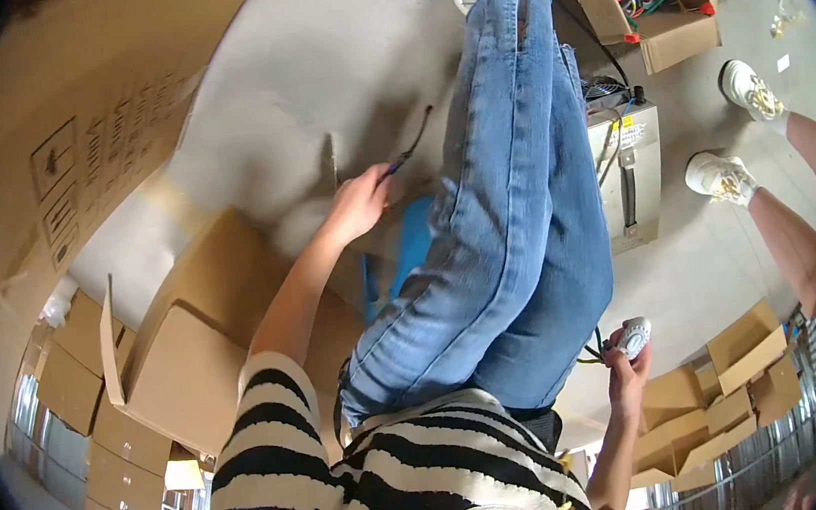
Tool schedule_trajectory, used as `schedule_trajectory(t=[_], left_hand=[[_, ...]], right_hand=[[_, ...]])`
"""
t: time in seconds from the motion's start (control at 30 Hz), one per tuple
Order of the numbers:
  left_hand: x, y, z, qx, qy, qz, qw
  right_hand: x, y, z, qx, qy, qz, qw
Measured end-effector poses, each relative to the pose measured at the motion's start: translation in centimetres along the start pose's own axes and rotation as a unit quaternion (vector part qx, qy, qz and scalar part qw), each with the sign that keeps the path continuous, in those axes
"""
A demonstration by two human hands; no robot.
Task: The person sits on the floor and tests a white, bear-shaped LED light by connecting it to a power source. They use a remote control to change the light's color and brightness, then hand the device to another person. The person repeats this process with a second light unit, connecting wires and testing the illumination.
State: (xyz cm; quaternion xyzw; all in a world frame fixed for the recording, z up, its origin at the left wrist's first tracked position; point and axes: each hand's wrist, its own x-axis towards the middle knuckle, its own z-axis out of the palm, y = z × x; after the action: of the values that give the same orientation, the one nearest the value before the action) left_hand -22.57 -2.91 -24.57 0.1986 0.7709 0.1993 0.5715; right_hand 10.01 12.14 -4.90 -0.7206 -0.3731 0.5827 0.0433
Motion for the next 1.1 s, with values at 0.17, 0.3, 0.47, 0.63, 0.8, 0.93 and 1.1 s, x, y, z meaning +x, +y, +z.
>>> schedule_trajectory(t=[0.17, 0.3, 0.47, 0.63, 0.8, 0.93, 1.1], left_hand=[[-9.7, 4.0, -5.1, -0.189, -0.074, 0.035, 0.979], [-16.8, 7.2, -4.7, -0.245, -0.100, 0.135, 0.955], [-23.3, 12.5, -3.5, -0.162, -0.167, 0.215, 0.948], [-25.9, 15.8, -0.4, -0.059, -0.220, 0.334, 0.915], [-26.4, 16.1, 6.4, 0.020, -0.269, 0.417, 0.868], [-27.2, 17.4, 9.7, 0.076, -0.270, 0.468, 0.838], [-28.5, 19.0, 11.6, 0.116, -0.235, 0.475, 0.840]], right_hand=[[-2.0, 1.4, -1.2, 0.002, -0.054, -0.049, 0.997], [-4.1, 1.6, -2.1, 0.008, -0.072, -0.102, 0.992], [-7.3, 2.2, -3.0, 0.014, -0.101, -0.147, 0.984], [-12.1, 1.6, -3.9, 0.015, -0.207, -0.207, 0.956], [-13.4, 1.8, -4.1, 0.101, -0.288, -0.231, 0.924], [-14.2, 2.2, -4.1, 0.144, -0.256, -0.243, 0.925], [-14.7, 3.0, -4.5, 0.129, -0.216, -0.266, 0.931]])
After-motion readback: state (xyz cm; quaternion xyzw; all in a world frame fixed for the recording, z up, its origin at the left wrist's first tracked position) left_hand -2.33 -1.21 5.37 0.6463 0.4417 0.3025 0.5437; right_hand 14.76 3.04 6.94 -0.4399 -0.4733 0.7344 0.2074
